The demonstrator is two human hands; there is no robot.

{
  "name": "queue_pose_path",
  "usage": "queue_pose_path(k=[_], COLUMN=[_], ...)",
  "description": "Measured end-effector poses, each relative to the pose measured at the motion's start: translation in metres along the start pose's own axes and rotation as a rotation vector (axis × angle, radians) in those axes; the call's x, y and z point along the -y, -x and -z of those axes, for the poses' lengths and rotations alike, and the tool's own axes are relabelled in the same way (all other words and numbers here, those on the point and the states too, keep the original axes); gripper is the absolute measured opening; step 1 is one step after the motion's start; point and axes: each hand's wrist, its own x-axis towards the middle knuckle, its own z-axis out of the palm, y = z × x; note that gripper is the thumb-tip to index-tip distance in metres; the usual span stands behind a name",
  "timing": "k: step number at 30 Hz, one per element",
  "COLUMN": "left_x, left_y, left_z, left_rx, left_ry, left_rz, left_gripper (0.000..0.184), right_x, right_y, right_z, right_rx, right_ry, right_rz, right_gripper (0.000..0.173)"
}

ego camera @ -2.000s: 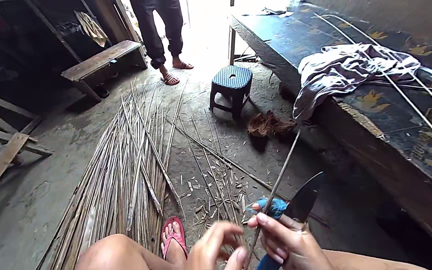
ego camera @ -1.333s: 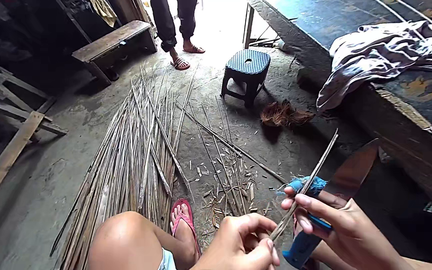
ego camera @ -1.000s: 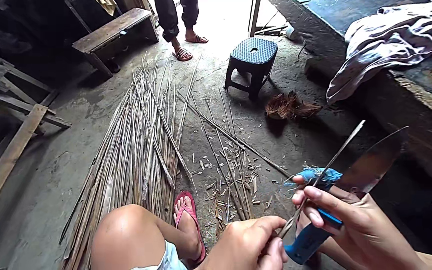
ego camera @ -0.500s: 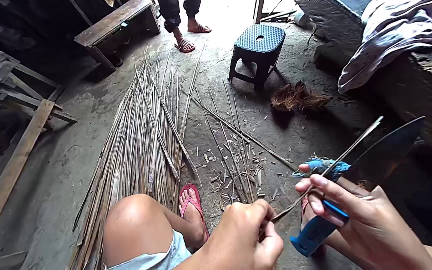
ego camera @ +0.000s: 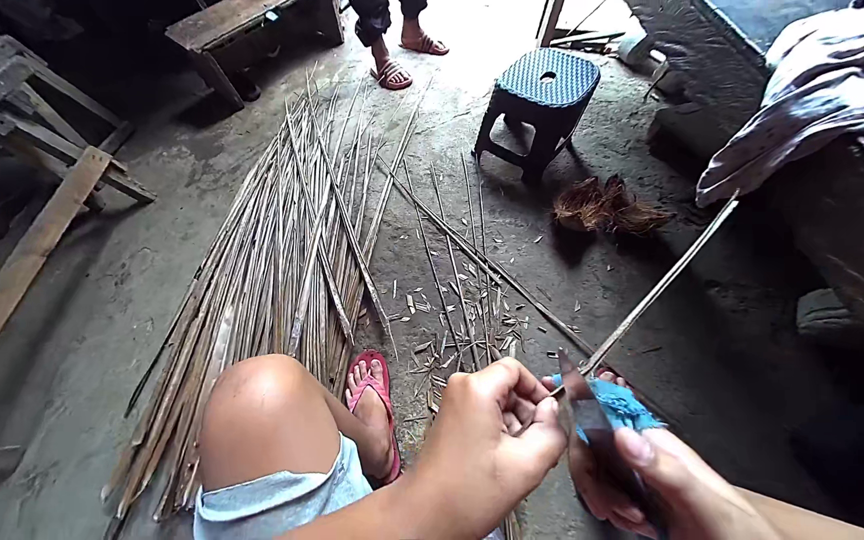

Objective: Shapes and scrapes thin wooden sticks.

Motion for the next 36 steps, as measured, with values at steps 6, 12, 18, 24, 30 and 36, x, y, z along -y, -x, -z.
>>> queue_pose_path(k=[6,12,18,24,30,36], left_x=[-0.003,-0.005,-0.016,-0.023,-0.026,-0.021], left_y=[0.001,0.005,0.007,0.007,0.007,0.007], left_z=[-0.005,-0.003,0.008,0.017,0.021,0.019], left_rx=[-0.020,0.016,0.098,0.221,0.227,0.127], left_ry=[0.010,0.085,0.309,0.549,0.603,0.470], left_rz=[-0.070,-0.064,0.132,0.308,0.333,0.263], left_gripper=[0.007,0.008,0.010,0.020,0.021,0.015], right_x=[-0.005,-0.005,-0.011,-0.016,-0.018,-0.026], right_y=[-0.004,-0.004,-0.007,-0.010,-0.014,-0.016], right_z=[-0.010,-0.016,-0.014,-0.012,-0.013,-0.010], right_rx=[-0.047,-0.055,-0.025,0.006,0.007,-0.003], right_ry=[-0.081,-0.050,-0.024,-0.036,-0.027,-0.037], right_rz=[0.227,0.264,0.275,0.288,0.288,0.274], right_gripper=[0.040,0.030,0.032,0.038,0.030,0.030])
